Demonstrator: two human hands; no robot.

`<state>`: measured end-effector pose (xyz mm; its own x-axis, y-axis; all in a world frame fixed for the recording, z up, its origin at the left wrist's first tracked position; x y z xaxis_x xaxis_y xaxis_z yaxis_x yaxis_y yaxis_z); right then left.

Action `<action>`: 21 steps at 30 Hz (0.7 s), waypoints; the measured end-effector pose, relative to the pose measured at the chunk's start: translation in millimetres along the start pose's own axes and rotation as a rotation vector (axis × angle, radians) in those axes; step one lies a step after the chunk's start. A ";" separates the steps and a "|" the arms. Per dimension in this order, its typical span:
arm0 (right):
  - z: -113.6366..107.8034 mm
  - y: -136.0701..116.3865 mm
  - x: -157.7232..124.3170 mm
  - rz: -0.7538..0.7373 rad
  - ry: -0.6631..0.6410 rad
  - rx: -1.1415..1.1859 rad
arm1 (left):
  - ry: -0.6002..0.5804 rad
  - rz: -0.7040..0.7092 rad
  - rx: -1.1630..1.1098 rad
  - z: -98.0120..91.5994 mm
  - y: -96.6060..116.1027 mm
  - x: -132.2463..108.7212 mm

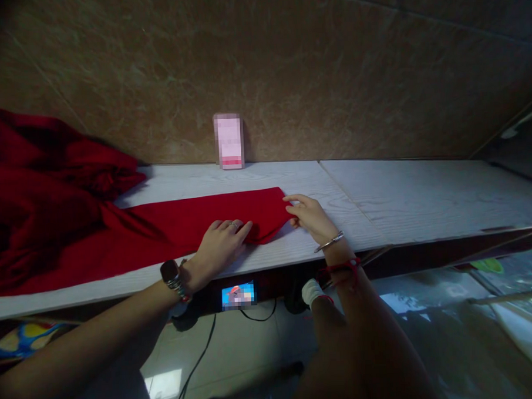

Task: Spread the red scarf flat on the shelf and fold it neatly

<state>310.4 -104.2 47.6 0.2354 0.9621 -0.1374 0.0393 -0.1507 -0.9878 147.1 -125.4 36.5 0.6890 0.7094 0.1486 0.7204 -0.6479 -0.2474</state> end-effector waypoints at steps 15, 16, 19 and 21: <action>-26.7 1.9 2.8 -0.048 0.066 -0.267 | -0.243 -0.114 0.076 -4.7 -42.6 -33.4; -26.4 6.2 1.2 -0.037 0.046 -0.314 | -0.257 -0.097 0.086 -1.6 -41.1 -36.4; -25.6 19.4 -1.9 -0.012 -0.007 -0.455 | -0.280 -0.054 0.115 5.6 -33.9 -42.7; -24.9 26.4 -2.7 -0.007 -0.046 -0.579 | -0.296 -0.050 0.127 8.5 -30.7 -46.4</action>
<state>334.9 -116.4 23.7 0.1909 0.9706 -0.1466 0.5684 -0.2311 -0.7896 92.4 -136.1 29.1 0.5866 0.8014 -0.1168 0.7241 -0.5836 -0.3675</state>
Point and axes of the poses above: each hand's wrist, its own x-axis towards the middle knuckle, its own z-axis out of the palm, y = z × x, the point moved 8 cm from there along x, towards the middle knuckle, and after that the axes turned 7 degrees about x, right-handed, at the moved point
